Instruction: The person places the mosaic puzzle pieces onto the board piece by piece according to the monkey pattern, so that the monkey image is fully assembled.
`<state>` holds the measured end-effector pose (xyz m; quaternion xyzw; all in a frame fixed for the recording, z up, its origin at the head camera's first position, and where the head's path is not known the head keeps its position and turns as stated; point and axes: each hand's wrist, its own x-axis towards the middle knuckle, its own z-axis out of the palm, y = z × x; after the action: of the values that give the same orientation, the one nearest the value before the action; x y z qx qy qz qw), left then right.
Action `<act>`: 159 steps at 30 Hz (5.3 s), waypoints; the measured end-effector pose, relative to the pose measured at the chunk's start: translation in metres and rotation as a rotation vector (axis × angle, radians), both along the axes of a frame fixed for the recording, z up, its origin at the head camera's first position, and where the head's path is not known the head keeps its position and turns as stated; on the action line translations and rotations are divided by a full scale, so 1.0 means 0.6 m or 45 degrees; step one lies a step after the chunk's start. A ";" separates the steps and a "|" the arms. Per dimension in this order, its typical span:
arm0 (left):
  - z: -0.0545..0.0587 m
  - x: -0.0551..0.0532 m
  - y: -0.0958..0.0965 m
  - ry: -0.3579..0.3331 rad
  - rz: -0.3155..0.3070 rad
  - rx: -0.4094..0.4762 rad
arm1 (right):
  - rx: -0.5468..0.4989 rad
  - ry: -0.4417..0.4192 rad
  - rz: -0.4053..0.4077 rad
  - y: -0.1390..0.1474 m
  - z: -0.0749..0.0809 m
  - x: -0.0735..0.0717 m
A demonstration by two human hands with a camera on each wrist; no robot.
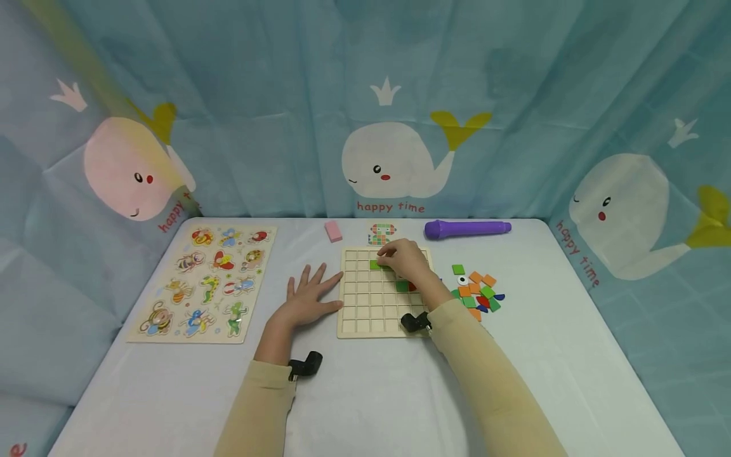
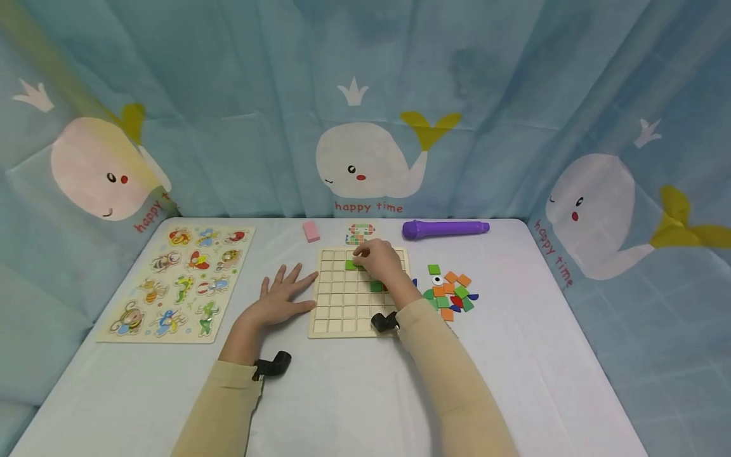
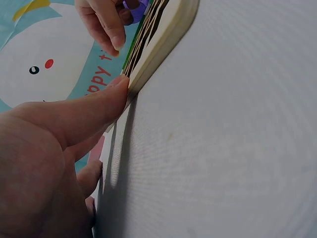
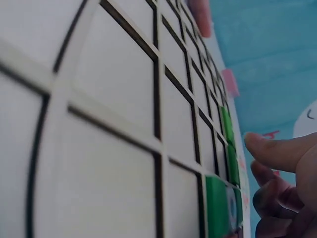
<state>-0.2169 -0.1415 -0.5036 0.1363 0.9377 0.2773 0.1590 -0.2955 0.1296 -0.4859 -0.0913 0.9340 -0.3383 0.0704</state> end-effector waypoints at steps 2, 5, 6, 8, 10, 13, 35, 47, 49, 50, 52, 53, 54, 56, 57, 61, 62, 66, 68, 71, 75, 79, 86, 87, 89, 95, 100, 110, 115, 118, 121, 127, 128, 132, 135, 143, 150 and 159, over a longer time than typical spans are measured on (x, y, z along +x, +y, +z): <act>-0.001 -0.001 0.002 0.000 -0.005 -0.003 | -0.034 0.016 0.003 0.012 0.001 0.002; -0.002 -0.001 0.004 0.002 -0.002 -0.003 | -0.068 0.043 0.004 0.029 0.005 0.006; -0.001 -0.001 0.004 0.002 0.001 -0.003 | -0.075 0.048 -0.001 0.034 0.007 0.008; -0.001 -0.001 0.004 0.002 0.004 -0.008 | -0.095 0.048 -0.012 0.042 0.012 0.013; 0.001 0.000 0.004 -0.006 0.007 -0.011 | -0.105 0.039 -0.028 0.049 0.017 0.018; 0.003 0.001 0.003 -0.010 0.006 -0.013 | -0.111 0.038 -0.053 0.060 0.019 0.026; -0.002 0.000 0.000 -0.006 0.022 -0.004 | -0.035 0.118 -0.176 0.173 0.023 0.071; -0.006 -0.001 -0.001 0.005 0.007 -0.004 | 0.015 0.046 -0.159 0.210 0.016 0.116; -0.006 -0.002 0.000 0.007 0.006 -0.006 | 0.022 0.023 -0.139 0.216 0.012 0.122; -0.006 -0.002 0.000 0.006 0.006 -0.007 | 0.026 0.006 -0.133 0.219 0.011 0.124; -0.005 -0.003 0.000 0.007 0.004 -0.009 | 0.037 -0.025 -0.108 0.224 0.007 0.128; -0.005 -0.003 0.000 0.008 0.004 -0.007 | 0.040 -0.041 -0.094 0.226 0.006 0.129; -0.004 -0.003 0.000 0.005 0.004 -0.006 | 0.047 -0.055 -0.083 0.228 0.005 0.131; -0.003 -0.003 0.000 0.002 0.007 -0.004 | 0.062 -0.074 -0.059 0.232 0.004 0.133; -0.004 -0.003 0.000 0.004 0.007 -0.004 | 0.066 -0.082 -0.037 0.234 0.004 0.134; -0.005 -0.002 0.001 0.004 0.007 -0.001 | 0.053 -0.107 0.054 0.238 0.002 0.138; -0.005 -0.002 0.001 0.004 0.008 0.001 | 0.047 -0.114 0.073 0.238 0.001 0.139; -0.005 -0.002 0.000 0.006 0.011 -0.004 | 0.055 -0.108 0.121 0.235 0.002 0.139; -0.004 -0.002 0.001 0.006 0.014 -0.008 | 0.069 -0.107 0.127 0.234 0.003 0.137; -0.004 -0.003 0.003 0.011 0.012 -0.007 | 0.067 -0.111 0.127 0.235 0.006 0.137; -0.002 -0.002 0.004 0.003 0.011 -0.002 | 0.038 -0.138 0.095 0.236 0.013 0.139; 0.000 -0.002 0.003 -0.002 0.017 0.003 | 0.041 -0.140 0.042 0.235 0.021 0.137; -0.002 0.001 0.001 0.007 0.018 -0.001 | 0.017 -0.104 0.010 0.221 0.037 0.122; -0.002 0.001 0.000 0.009 0.016 0.001 | 0.009 -0.110 0.001 0.218 0.039 0.119; -0.003 0.000 0.001 0.011 0.016 0.006 | -0.007 -0.123 -0.015 0.212 0.042 0.113; -0.003 0.001 0.001 0.008 0.020 0.012 | -0.006 -0.068 0.023 0.190 0.051 0.097; -0.004 0.000 0.003 0.000 0.007 0.004 | 0.005 -0.038 0.083 0.177 0.054 0.083; 0.001 0.000 0.001 0.006 0.004 0.009 | -0.143 -0.036 0.116 0.142 0.057 0.057; 0.002 0.001 0.001 0.007 0.007 0.018 | -0.261 -0.031 0.084 0.119 0.052 0.042; 0.001 0.001 0.001 0.014 0.006 0.019 | -0.253 -0.026 0.087 0.107 0.048 0.034; 0.001 0.001 0.001 0.014 0.007 0.012 | -0.237 -0.022 0.112 0.095 0.043 0.025; -0.002 0.002 -0.001 0.019 0.003 0.012 | -0.259 -0.080 0.150 0.067 0.038 0.013; -0.003 0.003 -0.003 0.015 0.006 0.012 | -0.261 -0.091 0.156 0.061 0.036 0.011; -0.005 0.003 -0.005 0.018 0.013 0.005 | -0.257 -0.084 0.159 0.036 0.030 0.004; -0.006 0.000 -0.004 0.025 -0.003 0.006 | -0.258 -0.077 0.118 0.017 0.027 0.001; -0.002 -0.001 -0.001 -0.011 0.002 -0.028 | -0.204 -0.043 0.094 -0.024 0.003 -0.017; -0.002 -0.003 -0.004 -0.004 -0.011 -0.021 | -0.178 0.022 0.121 -0.046 -0.007 -0.021; -0.004 -0.002 -0.003 -0.003 -0.015 -0.012 | -0.002 -0.002 0.152 -0.054 0.000 -0.014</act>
<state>-0.2183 -0.1432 -0.5062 0.1406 0.9380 0.2720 0.1624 -0.3040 0.0970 -0.4859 -0.1465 0.9266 -0.3343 0.0909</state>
